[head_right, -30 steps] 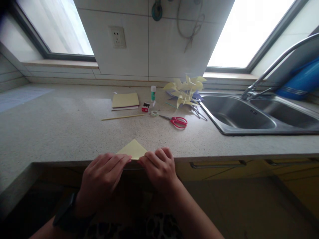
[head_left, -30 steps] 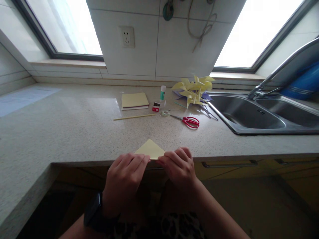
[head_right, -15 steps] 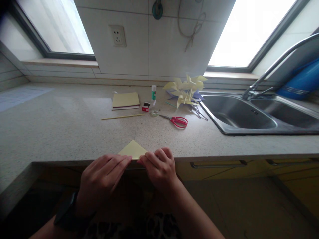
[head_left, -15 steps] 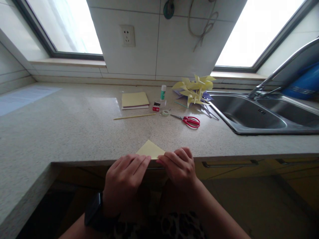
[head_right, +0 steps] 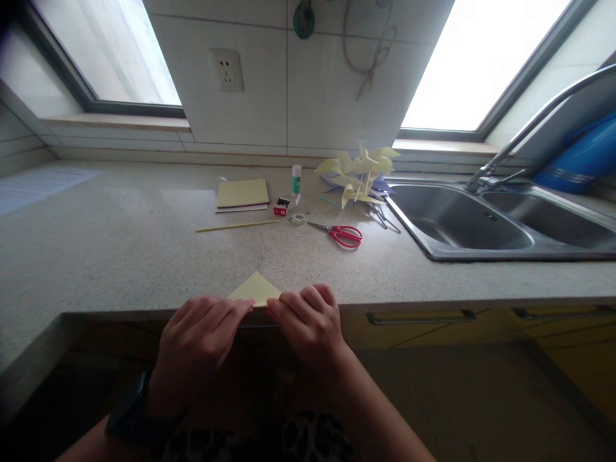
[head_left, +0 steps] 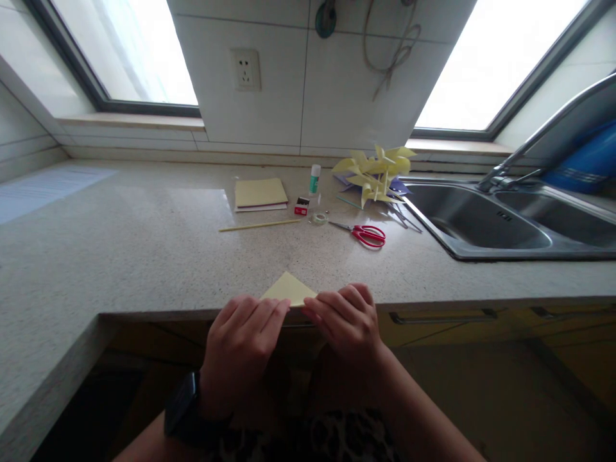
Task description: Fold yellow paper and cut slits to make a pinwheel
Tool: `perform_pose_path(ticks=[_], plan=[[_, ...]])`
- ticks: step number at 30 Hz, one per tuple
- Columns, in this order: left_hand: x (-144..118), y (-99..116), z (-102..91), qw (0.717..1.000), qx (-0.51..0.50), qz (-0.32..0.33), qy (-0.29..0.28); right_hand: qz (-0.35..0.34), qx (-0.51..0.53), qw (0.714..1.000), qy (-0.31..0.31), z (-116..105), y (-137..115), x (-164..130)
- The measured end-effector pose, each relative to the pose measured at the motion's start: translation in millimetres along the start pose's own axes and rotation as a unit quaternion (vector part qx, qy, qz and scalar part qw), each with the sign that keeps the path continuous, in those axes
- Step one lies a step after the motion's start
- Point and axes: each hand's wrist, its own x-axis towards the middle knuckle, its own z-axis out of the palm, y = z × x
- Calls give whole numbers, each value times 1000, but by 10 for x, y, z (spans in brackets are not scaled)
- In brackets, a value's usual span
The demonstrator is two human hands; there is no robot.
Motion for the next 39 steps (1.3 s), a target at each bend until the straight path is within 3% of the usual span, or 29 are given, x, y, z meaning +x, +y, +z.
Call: perform_pose_path(ticks=[19,27,31,33,35,37,39], plan=[[-54,-12,1,1000,-9,8,9,-9,-15,1000,2,32,-36,21],[-9,-12,-3,1000,-17,1,-23,-7,-12,1000,-8,-5,-19,13],[26,-13,-76,995,-72,-37,-51,7,15,1000,-6,-125,20,61],[54,-6,-140,985,-139,-85,-60,43,47,998,18,-191,27,87],[91,17,-215,957,-239,-149,-66,130,112,982,75,-241,4,104],[128,63,-285,909,-346,-217,-77,244,213,936,140,-274,-56,108],[153,132,-332,853,-430,-280,-93,340,326,870,144,-302,-142,108]])
